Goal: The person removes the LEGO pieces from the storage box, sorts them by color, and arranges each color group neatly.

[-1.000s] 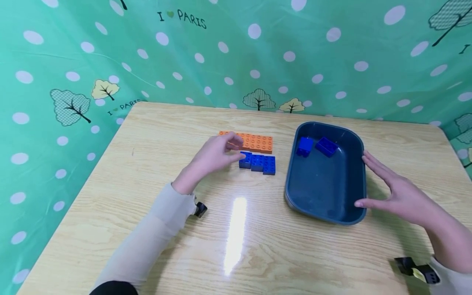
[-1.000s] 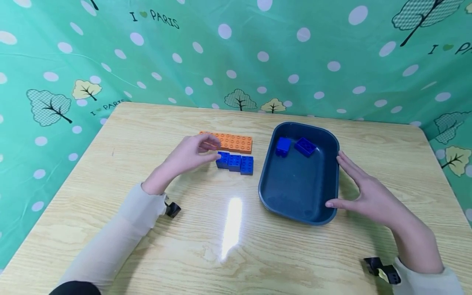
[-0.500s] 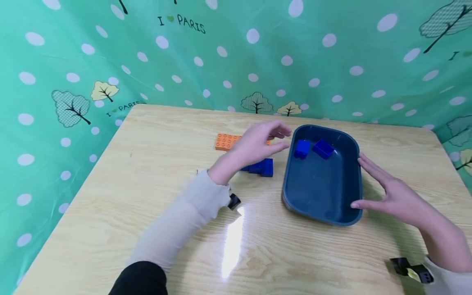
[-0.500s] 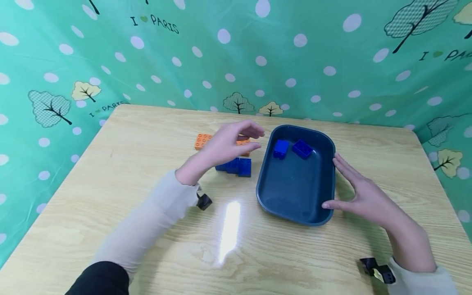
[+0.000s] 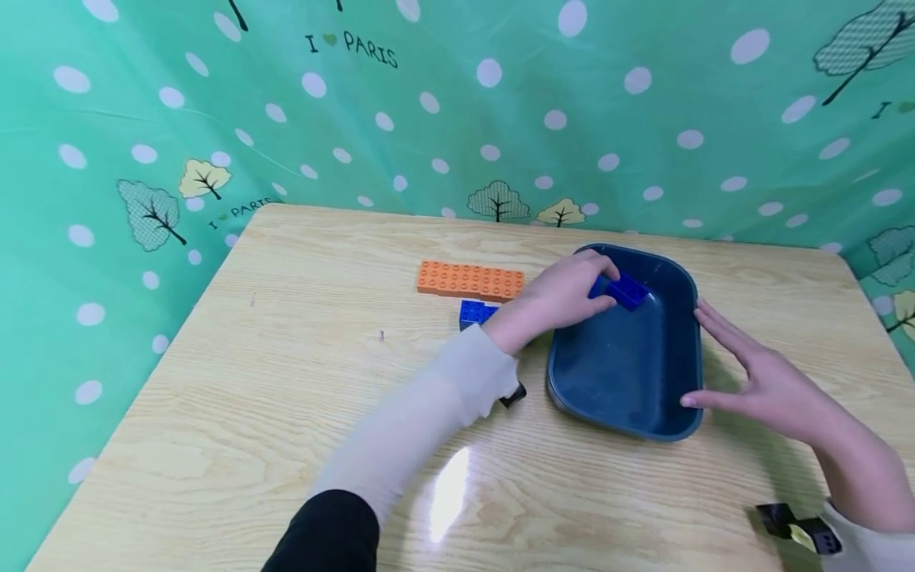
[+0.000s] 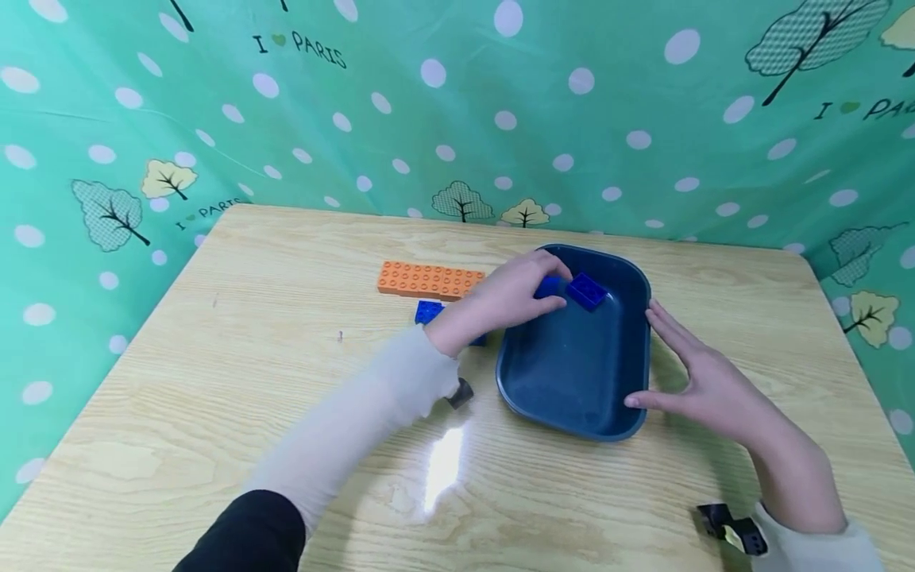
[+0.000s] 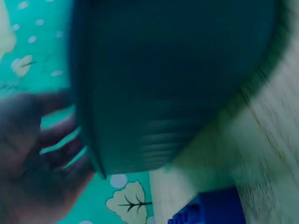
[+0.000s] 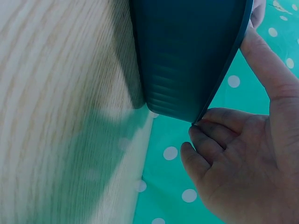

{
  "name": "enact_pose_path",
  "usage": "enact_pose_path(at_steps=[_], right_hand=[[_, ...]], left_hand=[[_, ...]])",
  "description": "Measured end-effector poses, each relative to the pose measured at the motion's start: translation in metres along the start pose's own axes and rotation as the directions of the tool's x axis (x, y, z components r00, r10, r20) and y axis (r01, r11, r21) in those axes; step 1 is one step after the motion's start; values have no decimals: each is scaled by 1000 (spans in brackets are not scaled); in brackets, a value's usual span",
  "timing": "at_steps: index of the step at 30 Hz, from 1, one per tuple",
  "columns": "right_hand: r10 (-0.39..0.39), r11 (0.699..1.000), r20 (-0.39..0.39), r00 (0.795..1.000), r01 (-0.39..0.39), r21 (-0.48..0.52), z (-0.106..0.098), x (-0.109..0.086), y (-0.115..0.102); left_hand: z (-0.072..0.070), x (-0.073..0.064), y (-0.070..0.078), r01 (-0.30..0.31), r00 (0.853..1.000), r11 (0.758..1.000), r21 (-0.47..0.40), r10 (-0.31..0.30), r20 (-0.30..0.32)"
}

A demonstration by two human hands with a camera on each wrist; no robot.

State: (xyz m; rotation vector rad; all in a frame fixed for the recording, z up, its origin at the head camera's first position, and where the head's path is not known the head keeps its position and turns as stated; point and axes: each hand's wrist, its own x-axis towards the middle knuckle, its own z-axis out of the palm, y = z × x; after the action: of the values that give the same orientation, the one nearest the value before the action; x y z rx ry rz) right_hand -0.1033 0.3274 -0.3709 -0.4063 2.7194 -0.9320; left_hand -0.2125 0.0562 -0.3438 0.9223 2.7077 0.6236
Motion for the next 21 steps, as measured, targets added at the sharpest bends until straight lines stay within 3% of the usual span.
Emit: enact_pose_path(at_steps=[2,5,9,14,21], right_hand=[[-6,1000,-3,1000,6,1,0,-1,1],[-9,1000,-9,1000,9,-1,-1,-2,1],[-12,1000,-12,1000,12,-1,-2,-2,1],[-32,999,-12,999,32,4,-1,-2,2],[-20,1000,-3,1000,20,4,-2,-1,3]], left_hand=[[3,5,4,33,999,989,144,-31,-12],[5,10,9,43,999,940,338,-39,-18],[6,13,13,17,997,873,488,-50,55],[8,16,17,-21,988,825,564,-68,136],[10,21,18,-29,986,798,602,-75,147]])
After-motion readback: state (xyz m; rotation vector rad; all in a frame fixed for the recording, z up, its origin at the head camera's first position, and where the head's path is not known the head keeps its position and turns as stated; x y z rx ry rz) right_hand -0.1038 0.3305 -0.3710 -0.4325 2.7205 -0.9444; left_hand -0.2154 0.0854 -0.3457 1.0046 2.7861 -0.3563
